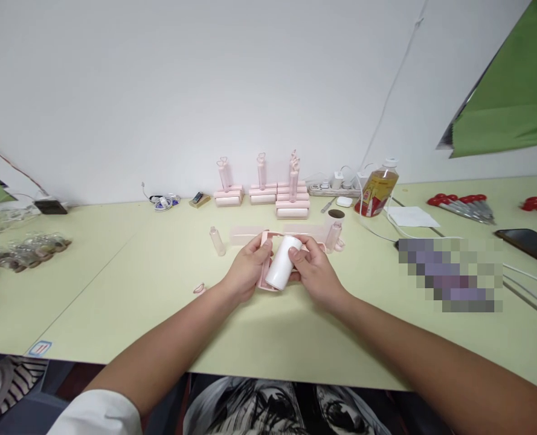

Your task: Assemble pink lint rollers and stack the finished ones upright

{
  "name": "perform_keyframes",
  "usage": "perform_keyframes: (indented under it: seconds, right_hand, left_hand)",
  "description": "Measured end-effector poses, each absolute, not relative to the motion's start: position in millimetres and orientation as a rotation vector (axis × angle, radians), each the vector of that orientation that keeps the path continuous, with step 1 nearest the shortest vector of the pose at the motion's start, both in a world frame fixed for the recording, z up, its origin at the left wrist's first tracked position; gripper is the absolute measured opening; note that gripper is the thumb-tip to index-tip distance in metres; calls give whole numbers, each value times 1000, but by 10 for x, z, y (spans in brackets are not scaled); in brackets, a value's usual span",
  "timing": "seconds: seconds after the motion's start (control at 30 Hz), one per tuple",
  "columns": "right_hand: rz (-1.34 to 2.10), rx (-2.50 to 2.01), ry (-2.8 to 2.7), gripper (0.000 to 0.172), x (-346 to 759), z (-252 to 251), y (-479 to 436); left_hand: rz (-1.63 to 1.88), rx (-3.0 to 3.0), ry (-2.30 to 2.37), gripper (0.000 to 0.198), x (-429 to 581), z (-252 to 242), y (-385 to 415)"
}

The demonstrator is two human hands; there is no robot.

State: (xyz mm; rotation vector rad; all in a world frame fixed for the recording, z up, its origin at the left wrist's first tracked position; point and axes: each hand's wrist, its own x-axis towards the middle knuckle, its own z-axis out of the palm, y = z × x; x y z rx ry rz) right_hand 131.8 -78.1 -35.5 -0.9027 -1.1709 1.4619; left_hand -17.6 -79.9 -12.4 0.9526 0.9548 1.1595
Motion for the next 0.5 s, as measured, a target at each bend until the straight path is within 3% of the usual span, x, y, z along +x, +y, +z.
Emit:
perform_keyframes:
  seconds: [0.2,0.3,0.5]
  right_hand:
    - [1560,-902,-1219,102,1265,-304,-911]
    - [1541,-892,-1319,107,1285,-278,-934]
    - [1388,-917,-1515,100,1351,-303,-918]
  left_hand:
    - [1233,867,960,61,-127,-145,-828]
    - [1230,982,960,58,-140,-153,-830]
    - [1223,1321,1025,41,-318,-98,-789]
